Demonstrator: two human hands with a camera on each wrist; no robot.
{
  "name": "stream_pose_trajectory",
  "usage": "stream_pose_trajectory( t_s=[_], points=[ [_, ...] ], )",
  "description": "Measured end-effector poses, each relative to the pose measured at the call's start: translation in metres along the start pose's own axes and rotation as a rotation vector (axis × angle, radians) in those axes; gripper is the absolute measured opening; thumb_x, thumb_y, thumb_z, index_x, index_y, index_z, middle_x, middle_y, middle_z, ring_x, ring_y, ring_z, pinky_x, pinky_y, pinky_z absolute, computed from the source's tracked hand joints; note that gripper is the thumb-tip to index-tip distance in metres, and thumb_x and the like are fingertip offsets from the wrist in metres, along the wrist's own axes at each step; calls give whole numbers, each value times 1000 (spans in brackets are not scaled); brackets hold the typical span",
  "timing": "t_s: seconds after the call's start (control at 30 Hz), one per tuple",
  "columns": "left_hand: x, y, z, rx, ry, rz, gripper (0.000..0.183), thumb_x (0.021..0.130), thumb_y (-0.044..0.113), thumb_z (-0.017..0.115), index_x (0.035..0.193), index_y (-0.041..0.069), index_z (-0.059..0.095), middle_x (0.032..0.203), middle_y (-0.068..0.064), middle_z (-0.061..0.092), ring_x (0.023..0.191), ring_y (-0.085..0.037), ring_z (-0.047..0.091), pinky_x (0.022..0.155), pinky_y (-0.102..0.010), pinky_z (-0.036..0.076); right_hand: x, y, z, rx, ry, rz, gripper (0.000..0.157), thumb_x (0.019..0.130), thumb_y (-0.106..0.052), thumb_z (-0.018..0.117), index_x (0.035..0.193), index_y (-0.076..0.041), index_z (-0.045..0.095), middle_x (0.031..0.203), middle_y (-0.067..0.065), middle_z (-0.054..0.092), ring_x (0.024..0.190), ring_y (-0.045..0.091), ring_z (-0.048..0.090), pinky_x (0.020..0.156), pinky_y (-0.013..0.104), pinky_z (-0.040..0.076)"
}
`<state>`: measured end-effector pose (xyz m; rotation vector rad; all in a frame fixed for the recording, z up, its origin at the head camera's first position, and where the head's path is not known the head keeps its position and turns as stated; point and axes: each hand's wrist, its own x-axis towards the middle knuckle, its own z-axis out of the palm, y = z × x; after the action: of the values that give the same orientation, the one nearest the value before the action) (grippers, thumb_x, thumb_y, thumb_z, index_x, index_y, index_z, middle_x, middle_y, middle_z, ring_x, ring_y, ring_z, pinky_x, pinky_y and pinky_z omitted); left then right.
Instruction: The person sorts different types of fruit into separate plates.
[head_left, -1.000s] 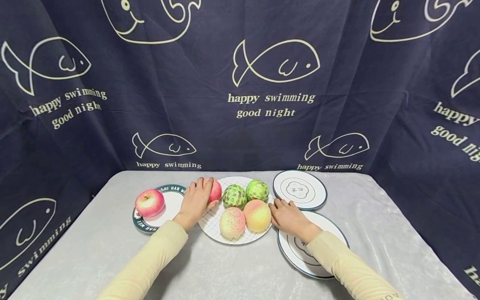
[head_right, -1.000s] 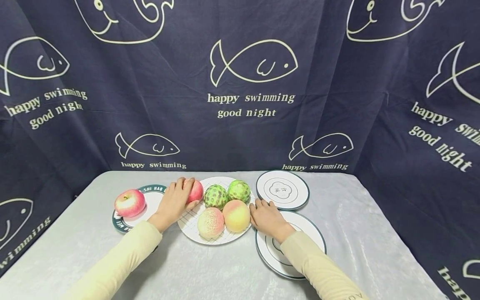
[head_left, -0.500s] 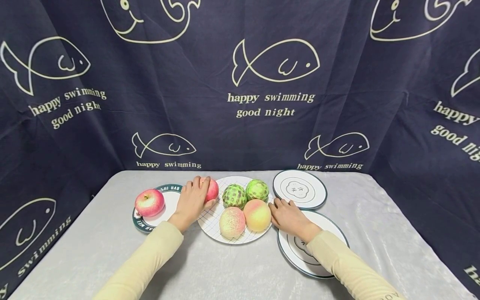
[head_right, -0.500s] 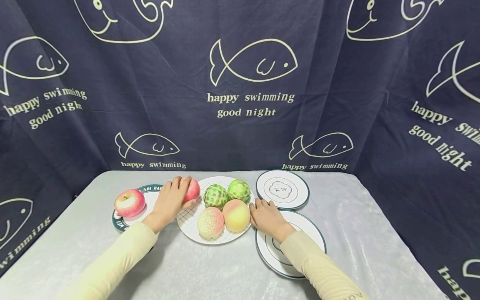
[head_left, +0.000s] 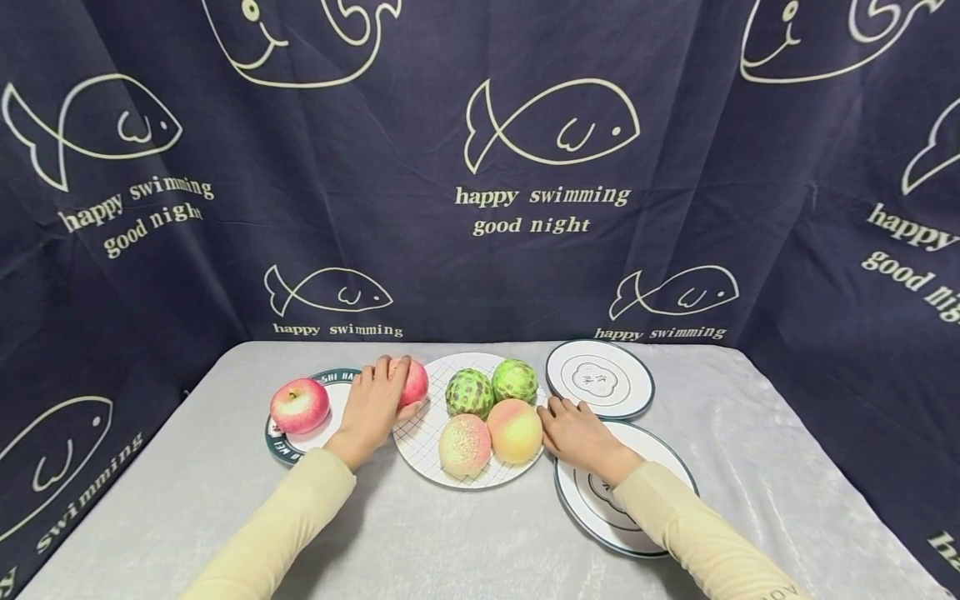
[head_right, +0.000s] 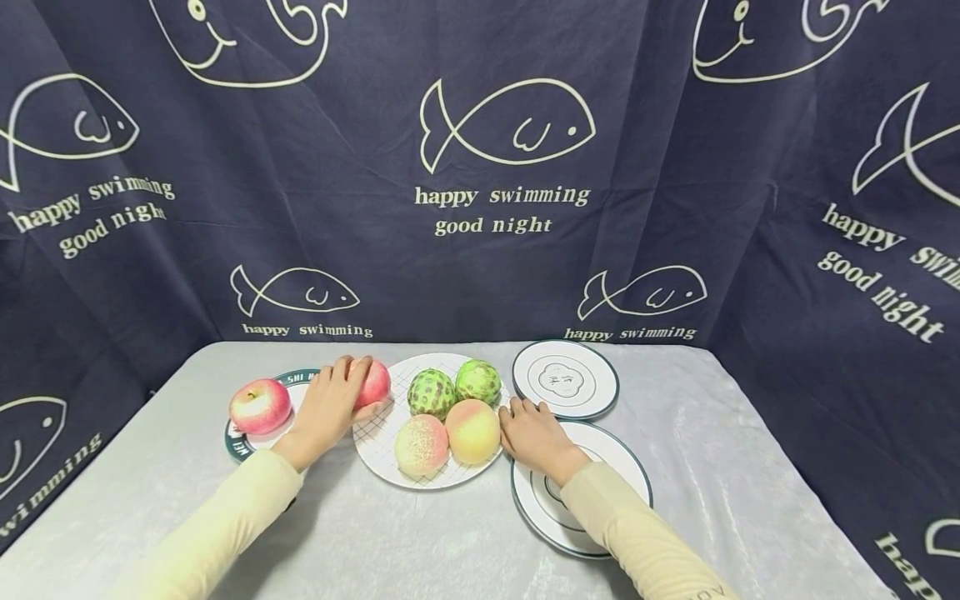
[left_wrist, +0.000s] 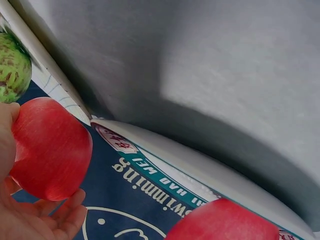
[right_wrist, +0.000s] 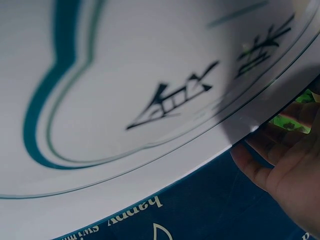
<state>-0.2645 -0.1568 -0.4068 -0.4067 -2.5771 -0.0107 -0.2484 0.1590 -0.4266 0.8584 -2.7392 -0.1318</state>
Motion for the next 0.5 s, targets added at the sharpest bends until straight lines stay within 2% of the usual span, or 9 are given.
stream_pose_trajectory(
  t_s=[0.27,0.5],
  points=[
    [-5,-9,-2,-1,26,-8,74,69,45,73,126,6,46,112,-23,50,87,-41,52,74,-48,42,0,0,1,-1,9,1,30,89,-27,50,108,-4,57,99,13,54,88,28,54,72,46,44],
    [-8,-18,-8,4,5,-32,74,71,46,73,127,7,45,112,-22,51,90,-41,53,74,-48,43,0,1,2,-5,-2,2,32,90,-28,50,110,-4,57,99,13,54,89,28,54,72,46,44]
  ],
)
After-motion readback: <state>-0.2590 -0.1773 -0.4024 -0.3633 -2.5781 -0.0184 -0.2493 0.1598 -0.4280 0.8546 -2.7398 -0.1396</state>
